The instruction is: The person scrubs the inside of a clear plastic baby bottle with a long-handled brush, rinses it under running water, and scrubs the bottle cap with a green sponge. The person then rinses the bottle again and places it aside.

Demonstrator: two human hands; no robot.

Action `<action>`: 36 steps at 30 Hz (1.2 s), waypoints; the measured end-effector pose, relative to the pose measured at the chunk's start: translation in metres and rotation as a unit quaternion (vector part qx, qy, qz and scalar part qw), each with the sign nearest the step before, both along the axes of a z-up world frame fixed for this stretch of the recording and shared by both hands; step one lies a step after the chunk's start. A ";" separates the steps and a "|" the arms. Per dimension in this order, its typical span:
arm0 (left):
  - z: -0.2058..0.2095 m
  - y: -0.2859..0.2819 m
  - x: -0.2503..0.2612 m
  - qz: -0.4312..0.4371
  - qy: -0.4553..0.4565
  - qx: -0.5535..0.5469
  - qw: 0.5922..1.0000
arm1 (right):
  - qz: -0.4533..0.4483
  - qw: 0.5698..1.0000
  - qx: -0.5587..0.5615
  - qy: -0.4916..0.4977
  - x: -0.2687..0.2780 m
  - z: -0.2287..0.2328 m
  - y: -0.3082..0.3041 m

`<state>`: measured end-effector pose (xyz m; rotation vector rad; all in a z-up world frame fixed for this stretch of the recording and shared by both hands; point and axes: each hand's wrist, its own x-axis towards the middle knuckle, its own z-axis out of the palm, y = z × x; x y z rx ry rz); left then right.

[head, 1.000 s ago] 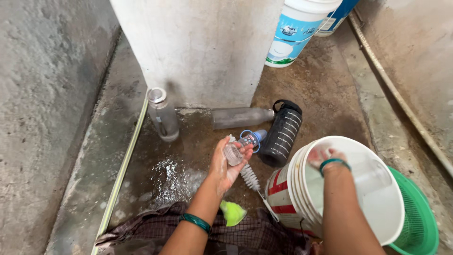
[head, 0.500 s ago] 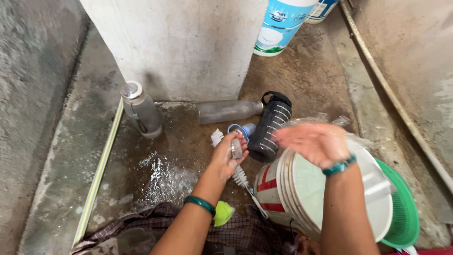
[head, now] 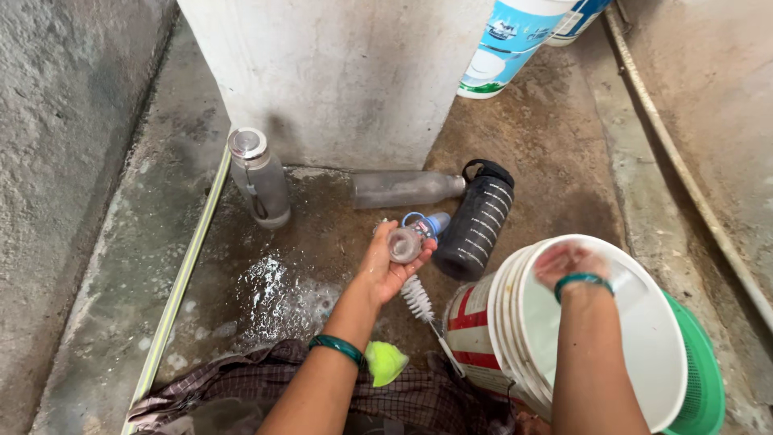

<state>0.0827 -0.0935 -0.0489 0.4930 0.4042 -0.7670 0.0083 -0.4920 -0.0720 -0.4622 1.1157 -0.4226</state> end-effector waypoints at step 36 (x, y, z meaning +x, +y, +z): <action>0.089 0.048 -0.007 0.144 -0.336 0.416 0.833 | 0.360 0.314 -0.878 0.020 0.028 0.133 0.317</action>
